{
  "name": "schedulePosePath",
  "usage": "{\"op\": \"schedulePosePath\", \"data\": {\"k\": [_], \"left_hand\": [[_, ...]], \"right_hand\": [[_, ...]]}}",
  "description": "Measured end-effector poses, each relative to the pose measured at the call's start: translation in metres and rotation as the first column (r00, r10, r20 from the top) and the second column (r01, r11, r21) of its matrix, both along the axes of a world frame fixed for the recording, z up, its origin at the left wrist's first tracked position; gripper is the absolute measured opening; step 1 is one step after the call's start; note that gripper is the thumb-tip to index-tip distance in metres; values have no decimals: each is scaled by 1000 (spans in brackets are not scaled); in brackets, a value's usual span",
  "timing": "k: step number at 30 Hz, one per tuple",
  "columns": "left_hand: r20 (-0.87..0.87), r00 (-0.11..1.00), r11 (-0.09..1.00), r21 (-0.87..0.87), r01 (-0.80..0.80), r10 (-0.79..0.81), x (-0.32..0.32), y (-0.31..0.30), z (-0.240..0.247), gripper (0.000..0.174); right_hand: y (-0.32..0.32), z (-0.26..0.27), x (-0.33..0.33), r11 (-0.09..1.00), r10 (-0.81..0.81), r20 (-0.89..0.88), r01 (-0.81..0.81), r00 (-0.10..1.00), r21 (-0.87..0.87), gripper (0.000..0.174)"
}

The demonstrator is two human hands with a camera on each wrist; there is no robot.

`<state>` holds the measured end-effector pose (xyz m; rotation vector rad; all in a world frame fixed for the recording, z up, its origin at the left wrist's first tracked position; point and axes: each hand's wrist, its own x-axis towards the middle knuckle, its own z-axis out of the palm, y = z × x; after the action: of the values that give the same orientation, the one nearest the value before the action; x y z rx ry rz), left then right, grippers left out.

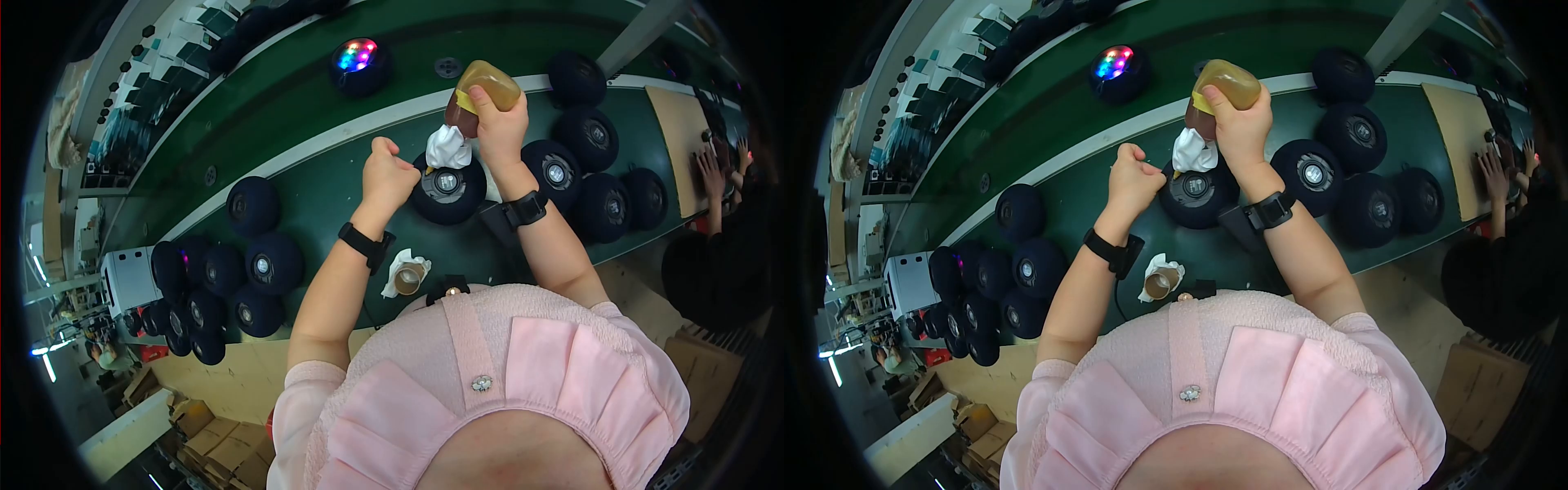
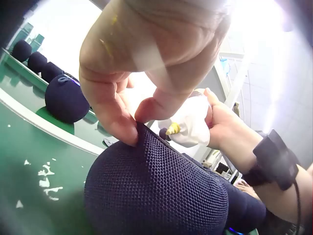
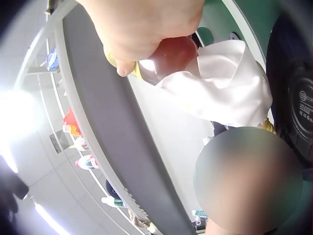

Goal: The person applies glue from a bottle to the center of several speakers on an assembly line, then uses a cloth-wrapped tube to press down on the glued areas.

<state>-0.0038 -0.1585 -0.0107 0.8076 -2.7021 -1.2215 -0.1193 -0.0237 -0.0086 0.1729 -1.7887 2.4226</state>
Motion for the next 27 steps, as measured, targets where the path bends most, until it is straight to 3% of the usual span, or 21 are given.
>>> {"op": "schedulePosePath", "data": {"k": [8,14,18,24,27], "left_hand": [[56,998,1000,18,6,-7,0,4,8,40],[68,998,1000,22,1,-2,-1,3,9,40],[50,999,1000,4,8,-8,0,4,5,40],[13,1000,999,-54,0,1,0,4,1,39],[21,1000,1000,-23,-12,13,1,9,0,39]], "right_hand": [[-11,14,7,997,77,-162,-74,984,24,58],[-7,20,14,986,69,-252,-27,965,166,67],[-5,18,24,990,81,-345,-35,935,136,68],[-1,15,15,997,61,-155,-53,986,57,65],[6,12,20,1000,20,-157,-22,987,-9,62]]}}
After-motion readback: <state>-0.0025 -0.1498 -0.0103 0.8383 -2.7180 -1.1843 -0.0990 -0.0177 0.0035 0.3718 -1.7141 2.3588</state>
